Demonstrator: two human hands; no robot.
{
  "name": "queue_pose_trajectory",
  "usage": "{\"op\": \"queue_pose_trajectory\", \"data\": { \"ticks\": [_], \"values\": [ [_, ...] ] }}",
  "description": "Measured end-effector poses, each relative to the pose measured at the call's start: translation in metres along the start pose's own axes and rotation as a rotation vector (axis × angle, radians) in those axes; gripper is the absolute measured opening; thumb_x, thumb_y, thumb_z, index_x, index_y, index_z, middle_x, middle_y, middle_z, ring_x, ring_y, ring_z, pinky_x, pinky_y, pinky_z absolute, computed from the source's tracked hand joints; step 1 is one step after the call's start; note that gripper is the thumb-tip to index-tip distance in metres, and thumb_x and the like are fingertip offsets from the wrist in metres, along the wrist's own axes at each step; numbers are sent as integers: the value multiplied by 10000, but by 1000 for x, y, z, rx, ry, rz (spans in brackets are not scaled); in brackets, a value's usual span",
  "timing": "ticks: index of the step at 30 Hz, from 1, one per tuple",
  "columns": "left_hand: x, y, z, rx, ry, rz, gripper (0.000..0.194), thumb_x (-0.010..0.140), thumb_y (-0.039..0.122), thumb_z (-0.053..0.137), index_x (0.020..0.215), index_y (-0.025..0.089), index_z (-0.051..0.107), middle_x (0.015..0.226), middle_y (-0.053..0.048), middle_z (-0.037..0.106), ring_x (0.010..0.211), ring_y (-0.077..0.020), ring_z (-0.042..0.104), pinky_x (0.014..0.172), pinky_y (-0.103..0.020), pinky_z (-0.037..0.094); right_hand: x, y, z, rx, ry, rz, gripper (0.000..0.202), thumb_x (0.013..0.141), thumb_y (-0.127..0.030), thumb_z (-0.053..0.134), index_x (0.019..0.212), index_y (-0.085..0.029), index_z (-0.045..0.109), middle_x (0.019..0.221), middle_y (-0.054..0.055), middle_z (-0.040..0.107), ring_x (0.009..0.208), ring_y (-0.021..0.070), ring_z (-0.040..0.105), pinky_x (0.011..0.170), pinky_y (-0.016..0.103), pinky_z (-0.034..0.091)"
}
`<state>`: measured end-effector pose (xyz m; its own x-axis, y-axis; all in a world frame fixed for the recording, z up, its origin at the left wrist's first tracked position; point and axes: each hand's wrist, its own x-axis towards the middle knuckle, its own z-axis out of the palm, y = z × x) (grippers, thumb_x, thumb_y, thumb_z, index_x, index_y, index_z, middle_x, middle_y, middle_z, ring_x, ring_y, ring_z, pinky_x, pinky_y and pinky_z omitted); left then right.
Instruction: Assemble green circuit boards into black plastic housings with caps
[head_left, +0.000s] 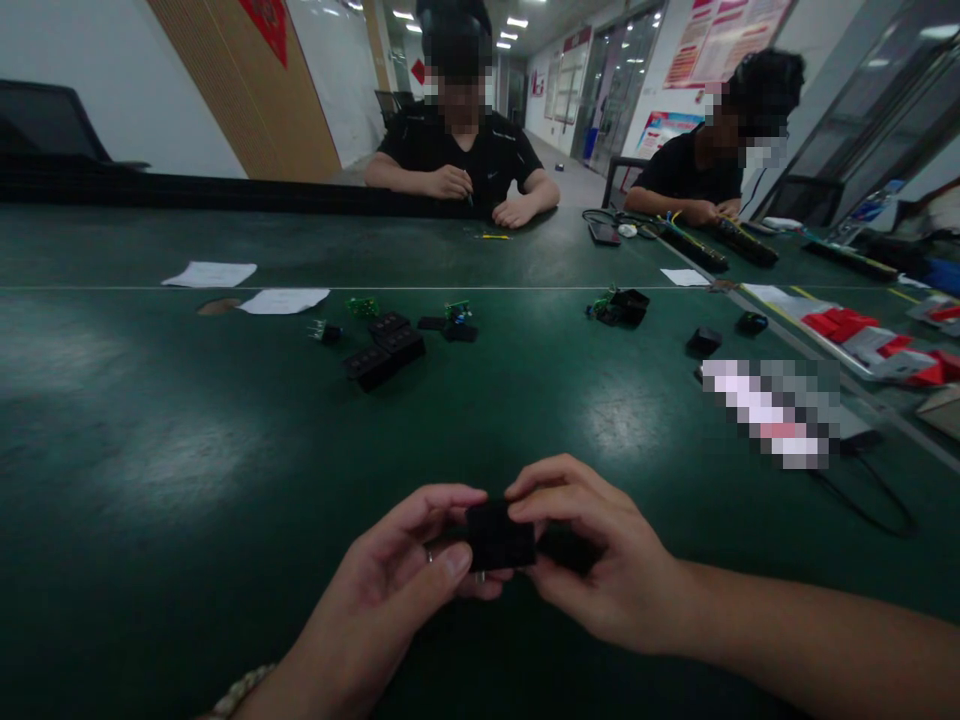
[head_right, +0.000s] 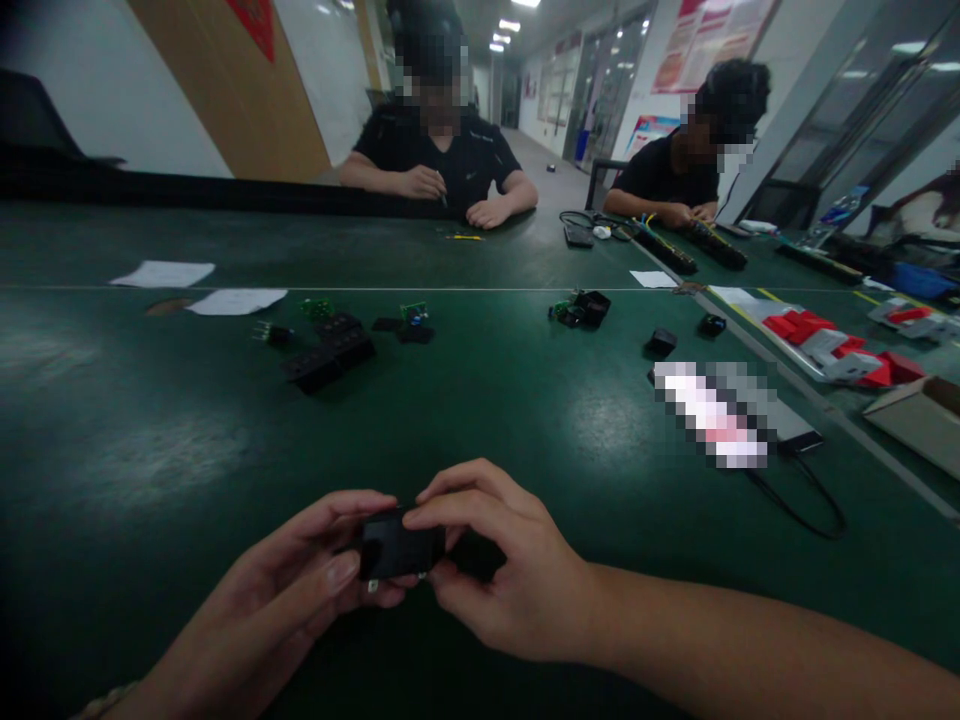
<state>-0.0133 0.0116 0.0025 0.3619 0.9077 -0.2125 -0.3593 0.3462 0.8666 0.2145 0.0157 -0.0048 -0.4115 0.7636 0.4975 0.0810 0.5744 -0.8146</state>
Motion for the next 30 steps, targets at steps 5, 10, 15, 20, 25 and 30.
{"op": "queue_pose_trajectory", "data": {
  "ticks": [5, 10, 15, 20, 25, 30],
  "values": [
    [1, 6, 8, 6, 97, -10, 255, 731, 299, 961, 963, 244, 869, 946, -58, 828, 807, -223, 784, 702, -285, 677, 2, 0, 0, -8, -3, 3, 590, 817, 26, 644, 1321, -280, 619, 1278, 100, 602, 1123, 233, 662, 837, 357, 636],
    [2, 6, 9, 19, 115, -20, 250, 726, 280, 960, 955, 241, 867, 966, -72, 828, 878, -241, 763, 733, -307, 673, 0, 0, 2, 48, -6, 61, 714, 789, 12, 657, 1425, -287, 525, 1312, 108, 568, 1067, 226, 662, 825, 357, 621],
    [3, 3, 4, 19, 106, -18, 246, 721, 241, 955, 947, 242, 857, 973, -69, 815, 901, -242, 745, 752, -324, 668, -2, 0, 2, 118, -49, 158, 776, 769, -41, 728, 1456, -299, 475, 1368, 110, 498, 957, 187, 661, 789, 341, 620],
    [2, -3, -2, 30, 42, 14, 242, 736, 183, 933, 952, 261, 855, 1064, -74, 798, 967, -261, 741, 775, -333, 668, 0, 1, 3, 228, -35, 206, 738, 787, -101, 783, 1441, -288, 495, 1365, 104, 474, 896, 153, 661, 763, 319, 617],
    [0, -3, -5, 55, 17, 48, 169, 779, 220, 901, 936, 261, 853, 1202, -100, 752, 1037, -301, 722, 773, -367, 674, -1, 4, 3, 315, -12, 293, 628, 840, -138, 781, 1398, -297, 540, 1353, 84, 495, 897, 135, 668, 777, 298, 624],
    [-2, 2, -1, 75, 49, 4, 88, 796, 243, 893, 874, 251, 853, 1227, -100, 736, 1045, -299, 720, 768, -339, 669, -1, 5, 0, 368, -17, 333, 583, 851, -151, 795, 1368, -293, 565, 1324, 70, 526, 925, 140, 672, 831, 312, 632]
  ]
}}
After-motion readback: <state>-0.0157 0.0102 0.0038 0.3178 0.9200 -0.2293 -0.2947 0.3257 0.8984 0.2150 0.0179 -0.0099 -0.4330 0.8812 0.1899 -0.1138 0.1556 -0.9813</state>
